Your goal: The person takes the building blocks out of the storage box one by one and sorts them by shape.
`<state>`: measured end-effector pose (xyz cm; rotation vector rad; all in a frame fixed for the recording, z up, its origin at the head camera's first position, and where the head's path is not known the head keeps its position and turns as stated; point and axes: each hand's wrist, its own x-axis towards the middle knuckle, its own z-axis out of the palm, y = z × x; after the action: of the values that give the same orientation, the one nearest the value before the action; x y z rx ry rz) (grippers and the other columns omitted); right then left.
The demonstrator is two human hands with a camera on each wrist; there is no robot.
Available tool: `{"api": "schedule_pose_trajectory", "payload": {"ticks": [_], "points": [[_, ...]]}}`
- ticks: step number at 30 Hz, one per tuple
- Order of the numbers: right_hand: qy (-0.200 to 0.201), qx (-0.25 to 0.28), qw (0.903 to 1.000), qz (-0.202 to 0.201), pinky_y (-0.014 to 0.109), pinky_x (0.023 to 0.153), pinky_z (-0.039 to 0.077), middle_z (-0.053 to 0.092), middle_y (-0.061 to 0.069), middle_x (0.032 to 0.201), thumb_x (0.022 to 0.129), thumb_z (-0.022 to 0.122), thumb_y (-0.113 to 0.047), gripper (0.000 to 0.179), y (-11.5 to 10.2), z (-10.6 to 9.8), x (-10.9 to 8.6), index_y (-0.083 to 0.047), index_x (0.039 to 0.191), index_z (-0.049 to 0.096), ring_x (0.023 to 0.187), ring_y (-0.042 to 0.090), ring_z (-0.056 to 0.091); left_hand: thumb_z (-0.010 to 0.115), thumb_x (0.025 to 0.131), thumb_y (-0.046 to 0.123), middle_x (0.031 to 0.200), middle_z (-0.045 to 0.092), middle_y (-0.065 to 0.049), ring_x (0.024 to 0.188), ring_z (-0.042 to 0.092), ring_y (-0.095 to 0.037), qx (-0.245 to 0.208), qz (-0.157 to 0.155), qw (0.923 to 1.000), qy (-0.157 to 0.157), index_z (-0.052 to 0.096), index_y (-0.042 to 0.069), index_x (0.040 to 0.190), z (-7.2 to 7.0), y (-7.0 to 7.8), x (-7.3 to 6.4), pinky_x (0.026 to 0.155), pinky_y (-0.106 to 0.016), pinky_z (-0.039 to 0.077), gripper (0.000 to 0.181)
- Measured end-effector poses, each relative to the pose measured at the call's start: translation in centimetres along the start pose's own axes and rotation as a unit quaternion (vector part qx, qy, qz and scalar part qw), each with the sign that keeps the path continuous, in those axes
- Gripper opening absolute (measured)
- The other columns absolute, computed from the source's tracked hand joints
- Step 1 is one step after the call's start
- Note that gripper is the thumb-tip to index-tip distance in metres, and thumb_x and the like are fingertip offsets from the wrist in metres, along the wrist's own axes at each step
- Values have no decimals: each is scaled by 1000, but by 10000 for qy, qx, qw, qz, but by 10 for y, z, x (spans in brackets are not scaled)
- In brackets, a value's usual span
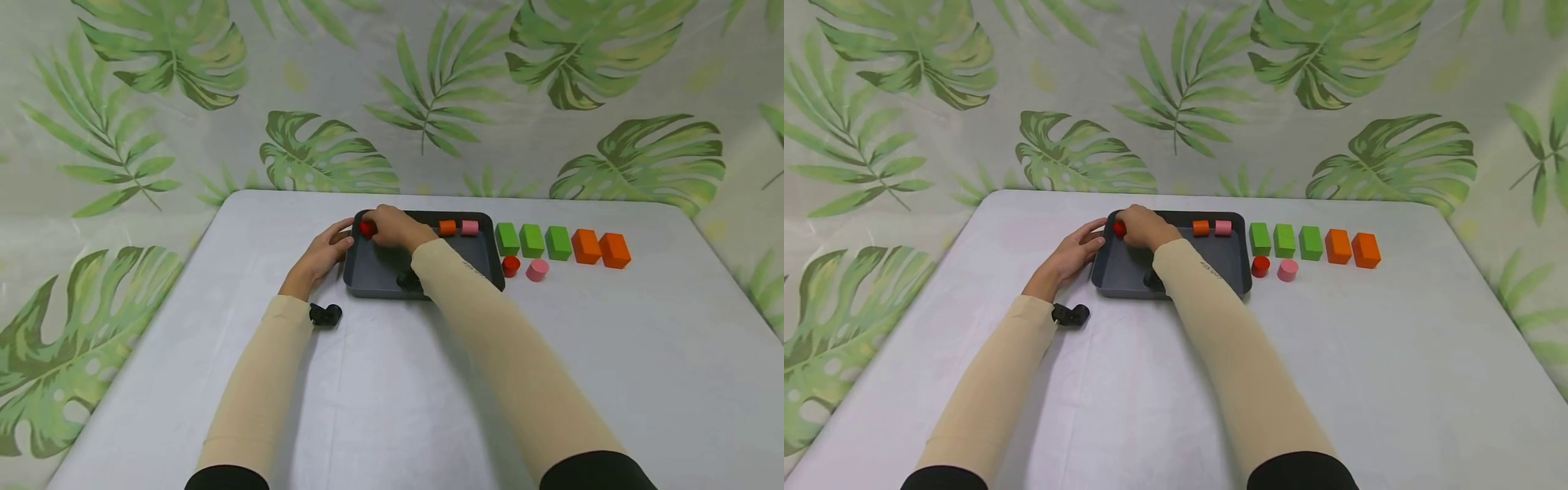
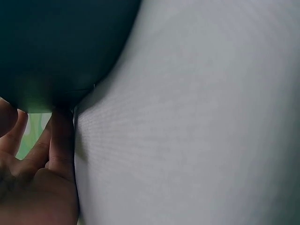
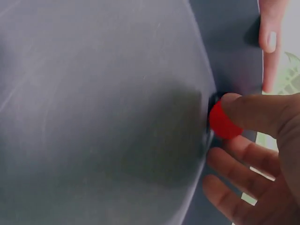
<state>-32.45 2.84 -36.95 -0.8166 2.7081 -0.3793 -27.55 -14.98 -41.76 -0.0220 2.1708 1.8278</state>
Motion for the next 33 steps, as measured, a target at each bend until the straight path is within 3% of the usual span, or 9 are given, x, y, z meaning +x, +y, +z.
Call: {"api": "schedule_pose_trajectory", "payload": {"ticks": [5,10,13,21,33], "points": [[134,221,9996,-60,41,105,47,59,12,135,98,61,-15,39,-5,2,5,-9,137,55,120,27,55,49,105,16,162,34,-11,146,40,-27,-27,-2,10000,-3,32,26,156,0,-2,2,121,-47,33,55],[236,233,9994,83,36,89,47,62,9,116,97,59,-12,17,-8,4,6,-11,115,60,100,24,55,50,105,17,162,33,-10,147,39,-27,-25,0,10000,-49,32,26,157,3,-2,3,121,-46,34,56],[279,302,9990,166,35,82,44,61,9,109,96,59,-8,13,-9,5,5,-10,108,59,93,24,52,49,105,17,162,33,-10,146,39,-27,-20,-5,10000,-59,31,26,157,3,-1,2,121,-46,34,56],[94,304,9990,309,38,100,48,61,10,132,97,60,-13,38,-9,4,10,-11,134,60,113,26,56,49,104,16,161,36,-11,144,42,-27,22,37,10000,4,33,26,156,0,-1,1,120,-45,35,55],[-18,333,9990,300,38,97,50,64,11,126,93,64,-13,34,-6,-4,4,-10,127,65,109,27,57,50,104,14,160,36,-13,144,42,-29,-93,45,9999,9,34,24,156,-1,0,0,120,-46,35,55]]}}
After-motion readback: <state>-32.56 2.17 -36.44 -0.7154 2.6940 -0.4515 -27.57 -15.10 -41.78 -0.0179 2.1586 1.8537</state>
